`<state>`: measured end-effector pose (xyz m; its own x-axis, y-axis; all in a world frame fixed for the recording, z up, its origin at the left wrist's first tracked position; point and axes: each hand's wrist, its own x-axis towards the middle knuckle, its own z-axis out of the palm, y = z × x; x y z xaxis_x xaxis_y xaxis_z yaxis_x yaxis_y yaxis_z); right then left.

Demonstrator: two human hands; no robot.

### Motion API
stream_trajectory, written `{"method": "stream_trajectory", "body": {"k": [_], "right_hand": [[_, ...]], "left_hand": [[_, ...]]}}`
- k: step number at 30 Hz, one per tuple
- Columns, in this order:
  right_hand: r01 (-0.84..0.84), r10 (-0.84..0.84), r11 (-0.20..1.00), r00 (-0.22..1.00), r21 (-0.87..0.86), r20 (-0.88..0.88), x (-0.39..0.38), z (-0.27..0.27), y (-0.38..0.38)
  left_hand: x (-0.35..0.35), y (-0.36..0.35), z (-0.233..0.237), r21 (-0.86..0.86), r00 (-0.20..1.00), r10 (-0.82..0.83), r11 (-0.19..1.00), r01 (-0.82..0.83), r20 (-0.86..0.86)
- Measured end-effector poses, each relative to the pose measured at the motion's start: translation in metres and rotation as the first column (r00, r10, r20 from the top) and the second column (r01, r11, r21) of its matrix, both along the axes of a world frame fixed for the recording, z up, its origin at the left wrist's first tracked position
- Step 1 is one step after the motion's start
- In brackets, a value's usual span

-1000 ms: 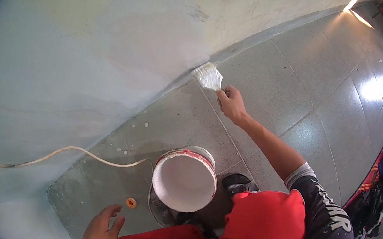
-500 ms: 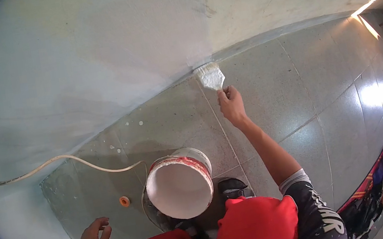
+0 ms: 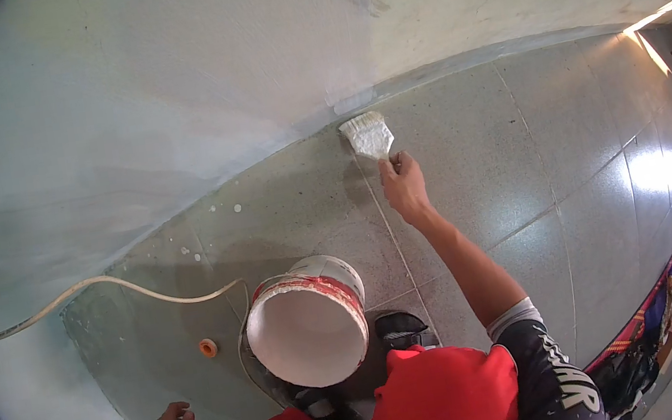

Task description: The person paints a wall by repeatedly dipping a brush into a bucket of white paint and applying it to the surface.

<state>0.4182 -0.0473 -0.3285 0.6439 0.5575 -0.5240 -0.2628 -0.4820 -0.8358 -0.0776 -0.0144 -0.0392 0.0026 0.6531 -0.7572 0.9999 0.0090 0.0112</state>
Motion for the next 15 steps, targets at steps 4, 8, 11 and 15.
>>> {"method": "stream_trajectory", "body": {"k": [4,8,11,15], "right_hand": [[-0.017,0.019,1.0,0.996,-0.026,0.09,-0.002,-0.009,0.015],[0.032,-0.032,0.995,0.999,0.092,0.002,-0.008,0.004,0.011],[0.024,-0.023,0.996,1.0,0.087,-0.004,-0.012,0.007,0.004],[0.001,0.0,1.0,0.999,-0.009,0.043,-0.01,0.001,0.011]], "left_hand": [[-0.018,-0.012,0.0,0.002,0.994,0.039,0.999,-0.039,-0.104],[-0.016,-0.022,0.006,0.012,0.994,0.03,1.0,-0.029,-0.108],[-0.02,-0.026,0.008,0.026,0.995,0.073,0.997,-0.071,-0.066],[-0.017,-0.029,0.01,0.032,0.993,0.08,0.996,-0.078,-0.09]]}}
